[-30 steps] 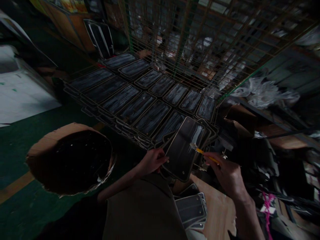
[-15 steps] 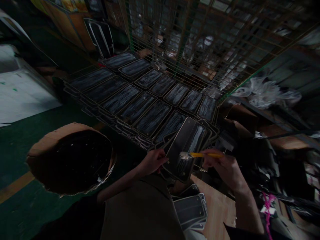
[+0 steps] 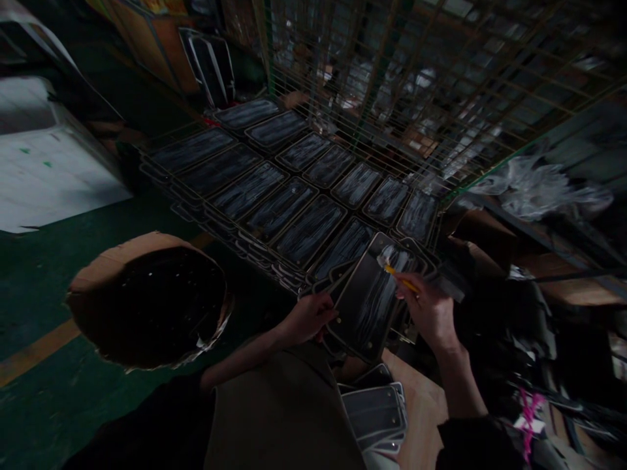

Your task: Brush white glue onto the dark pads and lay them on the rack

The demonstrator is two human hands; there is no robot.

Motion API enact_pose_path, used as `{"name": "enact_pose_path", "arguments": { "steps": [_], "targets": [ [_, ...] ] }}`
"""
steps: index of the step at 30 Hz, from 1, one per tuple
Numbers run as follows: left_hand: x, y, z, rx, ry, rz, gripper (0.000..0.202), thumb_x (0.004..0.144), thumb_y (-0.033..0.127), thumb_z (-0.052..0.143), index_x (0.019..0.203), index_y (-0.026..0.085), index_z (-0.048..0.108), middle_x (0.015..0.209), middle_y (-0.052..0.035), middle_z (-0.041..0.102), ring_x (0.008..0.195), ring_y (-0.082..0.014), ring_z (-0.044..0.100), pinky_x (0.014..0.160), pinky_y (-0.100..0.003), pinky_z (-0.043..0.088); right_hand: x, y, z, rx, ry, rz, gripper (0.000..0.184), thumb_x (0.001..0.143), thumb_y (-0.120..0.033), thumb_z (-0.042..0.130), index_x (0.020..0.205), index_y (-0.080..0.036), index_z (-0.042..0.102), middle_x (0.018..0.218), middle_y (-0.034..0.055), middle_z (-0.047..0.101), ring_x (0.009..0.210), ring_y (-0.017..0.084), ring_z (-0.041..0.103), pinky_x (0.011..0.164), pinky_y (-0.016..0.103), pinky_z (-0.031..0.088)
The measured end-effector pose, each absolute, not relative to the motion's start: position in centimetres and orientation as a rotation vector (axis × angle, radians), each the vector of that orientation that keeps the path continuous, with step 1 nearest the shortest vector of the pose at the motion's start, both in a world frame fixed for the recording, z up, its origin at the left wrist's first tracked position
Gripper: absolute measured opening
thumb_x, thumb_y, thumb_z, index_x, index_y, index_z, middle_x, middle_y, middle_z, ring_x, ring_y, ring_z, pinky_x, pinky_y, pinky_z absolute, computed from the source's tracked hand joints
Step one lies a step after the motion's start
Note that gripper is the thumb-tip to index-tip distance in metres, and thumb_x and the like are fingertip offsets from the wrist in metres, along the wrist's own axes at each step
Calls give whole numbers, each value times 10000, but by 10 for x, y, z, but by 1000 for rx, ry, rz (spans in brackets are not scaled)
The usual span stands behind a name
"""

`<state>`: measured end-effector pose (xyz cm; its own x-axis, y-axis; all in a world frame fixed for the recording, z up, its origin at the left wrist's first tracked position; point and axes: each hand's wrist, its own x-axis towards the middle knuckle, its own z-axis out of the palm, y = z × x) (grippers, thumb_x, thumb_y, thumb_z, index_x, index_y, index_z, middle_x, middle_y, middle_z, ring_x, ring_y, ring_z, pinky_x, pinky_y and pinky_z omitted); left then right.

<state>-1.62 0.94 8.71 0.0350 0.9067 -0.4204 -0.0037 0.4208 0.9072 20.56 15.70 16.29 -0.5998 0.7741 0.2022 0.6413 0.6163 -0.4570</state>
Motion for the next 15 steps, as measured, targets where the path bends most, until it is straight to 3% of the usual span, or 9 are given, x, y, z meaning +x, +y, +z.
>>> {"name": "enact_pose_path", "arguments": {
  "steps": [3,7,10,15],
  "targets": [
    [-17,9,86,916,1346,888,197,877,351,508,779,181,501,487,70,528,349,-81,507,363,-157,308,208,106,183,-1052,-2550,756,226,977,-339,475,1131,-246,612,922,24,722,726,137,693,618,215,522],
    [-17,8,89,929,1336,889,199,898,340,465,780,183,499,454,72,505,340,-81,490,364,-155,301,212,68,210,-1046,-2485,1249,194,964,-329,510,1096,-253,630,711,-24,662,620,102,650,570,173,507],
    [-17,8,91,928,1335,890,192,895,327,461,765,187,485,449,71,495,338,-85,486,355,-159,294,209,78,208,-1089,-2269,1570,208,951,-366,531,1018,-209,649,677,-12,642,601,117,651,577,197,534],
    [-15,8,86,869,1326,878,163,873,332,491,804,184,497,456,82,489,315,-75,458,330,-152,275,200,147,172,-1146,-1991,1523,280,906,-445,582,990,-181,623,612,-16,635,506,139,623,478,235,508]
  ]
}}
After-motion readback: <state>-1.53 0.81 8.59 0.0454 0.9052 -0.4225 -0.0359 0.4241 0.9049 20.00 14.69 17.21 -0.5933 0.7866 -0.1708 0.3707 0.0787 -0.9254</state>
